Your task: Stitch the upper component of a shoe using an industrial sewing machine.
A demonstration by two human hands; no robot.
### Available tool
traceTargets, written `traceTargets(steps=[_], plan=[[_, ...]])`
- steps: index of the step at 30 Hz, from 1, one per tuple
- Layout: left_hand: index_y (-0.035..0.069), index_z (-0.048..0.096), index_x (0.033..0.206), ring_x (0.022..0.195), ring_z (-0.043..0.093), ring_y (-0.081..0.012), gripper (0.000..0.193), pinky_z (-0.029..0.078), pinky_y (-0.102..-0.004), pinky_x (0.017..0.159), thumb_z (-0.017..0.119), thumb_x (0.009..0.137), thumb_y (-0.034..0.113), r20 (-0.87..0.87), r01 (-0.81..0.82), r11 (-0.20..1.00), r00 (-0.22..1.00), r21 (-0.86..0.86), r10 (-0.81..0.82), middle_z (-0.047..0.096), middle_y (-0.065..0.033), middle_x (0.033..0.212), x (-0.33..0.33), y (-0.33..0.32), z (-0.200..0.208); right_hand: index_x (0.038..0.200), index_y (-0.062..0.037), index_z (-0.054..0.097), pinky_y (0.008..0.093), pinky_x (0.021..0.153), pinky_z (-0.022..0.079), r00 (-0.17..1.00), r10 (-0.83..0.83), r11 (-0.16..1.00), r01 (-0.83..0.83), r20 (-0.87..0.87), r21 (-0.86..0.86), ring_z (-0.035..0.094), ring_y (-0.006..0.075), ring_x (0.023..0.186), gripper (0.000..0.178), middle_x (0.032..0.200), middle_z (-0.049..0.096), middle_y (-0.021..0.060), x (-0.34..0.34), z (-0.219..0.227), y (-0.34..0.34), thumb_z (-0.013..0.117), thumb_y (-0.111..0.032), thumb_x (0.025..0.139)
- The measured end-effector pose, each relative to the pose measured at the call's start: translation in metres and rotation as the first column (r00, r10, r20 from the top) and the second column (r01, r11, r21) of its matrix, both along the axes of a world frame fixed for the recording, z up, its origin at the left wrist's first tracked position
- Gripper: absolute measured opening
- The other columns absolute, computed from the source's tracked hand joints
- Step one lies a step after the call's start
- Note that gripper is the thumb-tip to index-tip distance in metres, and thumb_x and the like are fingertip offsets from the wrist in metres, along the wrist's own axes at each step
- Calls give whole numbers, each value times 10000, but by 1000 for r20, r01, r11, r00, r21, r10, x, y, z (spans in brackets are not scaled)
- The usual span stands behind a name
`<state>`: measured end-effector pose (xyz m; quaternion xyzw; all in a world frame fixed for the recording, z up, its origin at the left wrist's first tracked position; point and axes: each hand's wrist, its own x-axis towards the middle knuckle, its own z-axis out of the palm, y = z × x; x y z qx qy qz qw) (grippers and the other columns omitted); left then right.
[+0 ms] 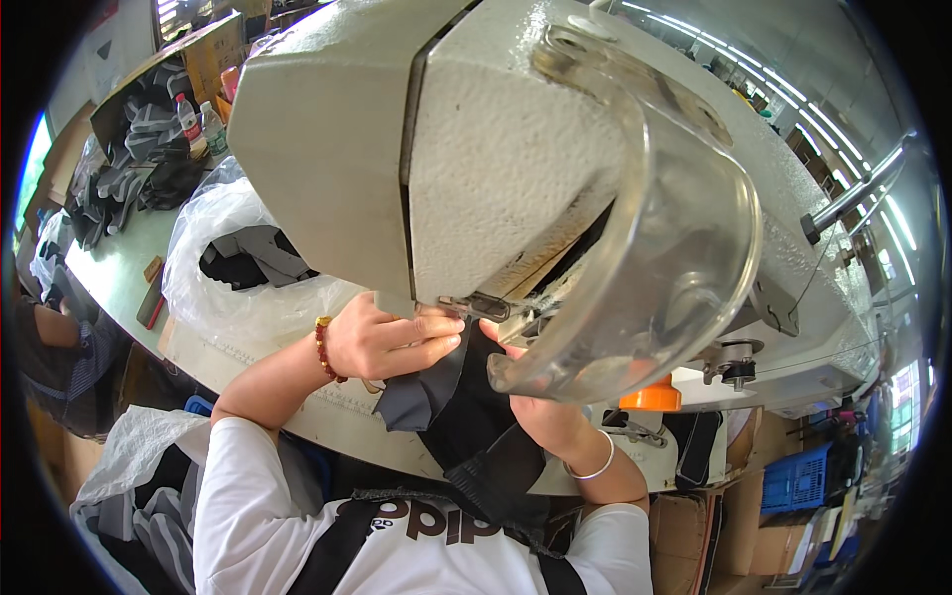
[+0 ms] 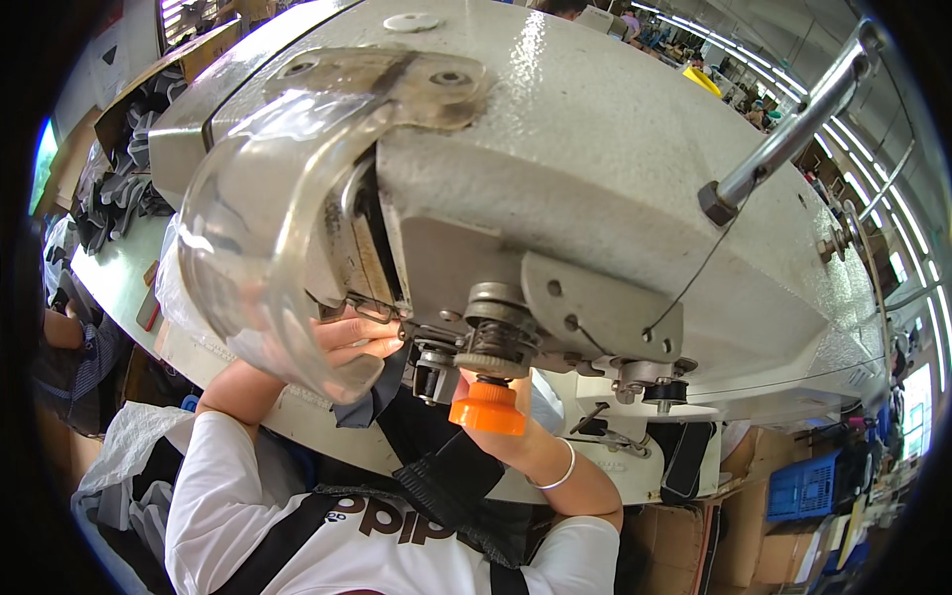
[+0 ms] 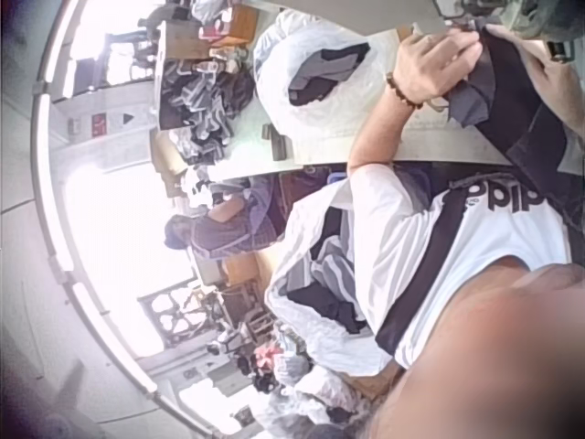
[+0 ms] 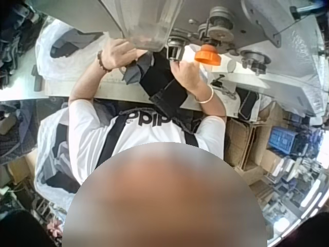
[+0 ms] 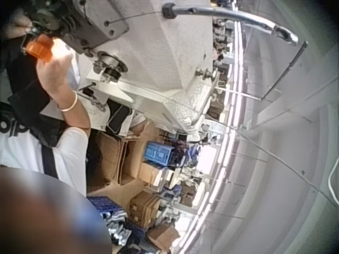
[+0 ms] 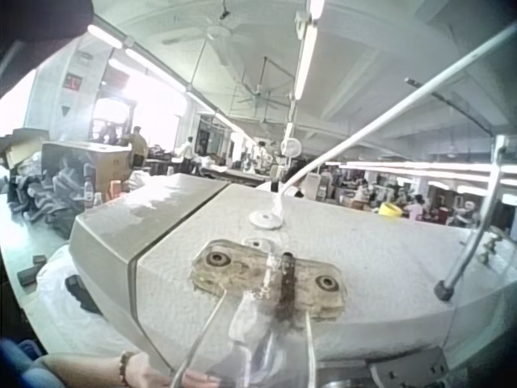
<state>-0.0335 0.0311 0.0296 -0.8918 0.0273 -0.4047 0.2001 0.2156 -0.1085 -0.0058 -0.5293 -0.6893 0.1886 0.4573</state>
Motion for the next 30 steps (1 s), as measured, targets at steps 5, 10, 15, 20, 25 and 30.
traceTargets(steps=[5,10,15,20,25,30], plan=[[97,769,956,831,763,-127,172,498,-264,571,789,794,43,21,46,999,999,-23,-45,771,-34,1128,4,1,3,1238,48,726,331,846,535,1000,-18,999,18,7,30,661,208,826,279,1256,768,109,-2,0,0,624,60,979],[84,765,943,879,772,-157,154,561,-291,624,793,797,41,14,54,997,998,-51,-53,765,-43,1103,2,-3,11,1279,30,720,340,868,536,999,2,998,-5,36,63,675,211,855,313,1231,772,106,1,-1,1,628,52,981],[80,765,940,902,772,-176,159,588,-310,666,802,789,47,63,128,969,991,-213,-117,764,-45,1091,8,-5,4,1331,24,699,340,980,531,957,-81,988,40,278,152,722,250,1058,360,1259,756,135,1,-2,1,597,60,988],[82,773,970,910,764,-188,201,602,-317,696,797,771,60,75,164,959,986,-230,-150,763,-37,1068,11,1,-2,1347,33,681,364,1052,517,950,-114,989,80,291,127,711,288,1189,379,1285,740,165,-4,2,-3,552,86,995],[107,788,1071,942,743,-182,294,602,-307,711,759,779,97,49,130,955,991,-267,-122,753,-14,1112,8,1,-2,1343,33,685,321,911,549,908,-164,983,119,385,138,716,233,966,383,1192,755,149,-3,6,-4,516,115,1009],[117,791,1131,959,738,-180,349,599,-298,699,731,787,117,49,175,911,984,-375,-169,735,8,1110,10,4,-2,1371,11,683,287,818,526,909,-184,968,103,373,227,631,177,830,441,1045,727,122,-5,8,-2,507,146,991]])
